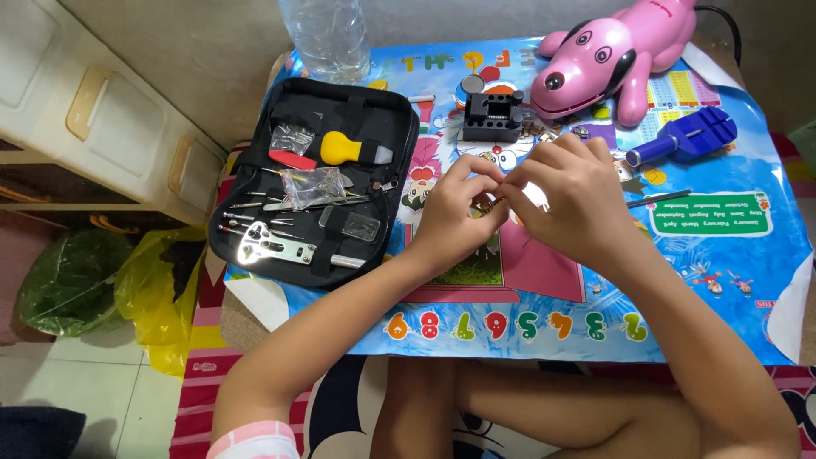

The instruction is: The person adjusts the size of a metal watch band by removing and reinserting watch components, using a screwdriver to press pins out of the watch band, then tapping them back in with a hammer.

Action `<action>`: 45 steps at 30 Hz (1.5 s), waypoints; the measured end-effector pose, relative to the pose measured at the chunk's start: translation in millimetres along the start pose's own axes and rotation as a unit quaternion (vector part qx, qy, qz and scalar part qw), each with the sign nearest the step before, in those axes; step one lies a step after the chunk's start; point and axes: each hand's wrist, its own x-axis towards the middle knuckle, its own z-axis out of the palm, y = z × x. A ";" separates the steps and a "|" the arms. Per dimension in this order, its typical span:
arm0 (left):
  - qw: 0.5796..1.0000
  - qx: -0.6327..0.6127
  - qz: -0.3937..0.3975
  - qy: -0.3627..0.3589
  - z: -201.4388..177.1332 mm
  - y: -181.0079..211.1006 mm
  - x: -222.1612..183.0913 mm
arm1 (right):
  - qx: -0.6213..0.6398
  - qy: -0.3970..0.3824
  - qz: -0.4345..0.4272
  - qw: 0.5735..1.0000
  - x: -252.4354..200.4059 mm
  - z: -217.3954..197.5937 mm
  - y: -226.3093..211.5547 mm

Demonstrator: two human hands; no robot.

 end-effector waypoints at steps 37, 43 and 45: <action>0.991 -0.065 -0.078 -0.089 -8.7 -8.4 0.9 | 0.168 -0.046 0.067 0.982 -0.2 0.5 4.8; 0.982 -0.113 -0.100 -0.115 -8.3 -17.0 1.1 | 0.244 -0.064 0.101 0.962 0.8 -3.8 1.8; 0.983 -0.110 -0.096 -0.115 -8.5 -14.4 -0.7 | 0.237 -0.058 0.097 0.965 -0.6 -2.2 1.3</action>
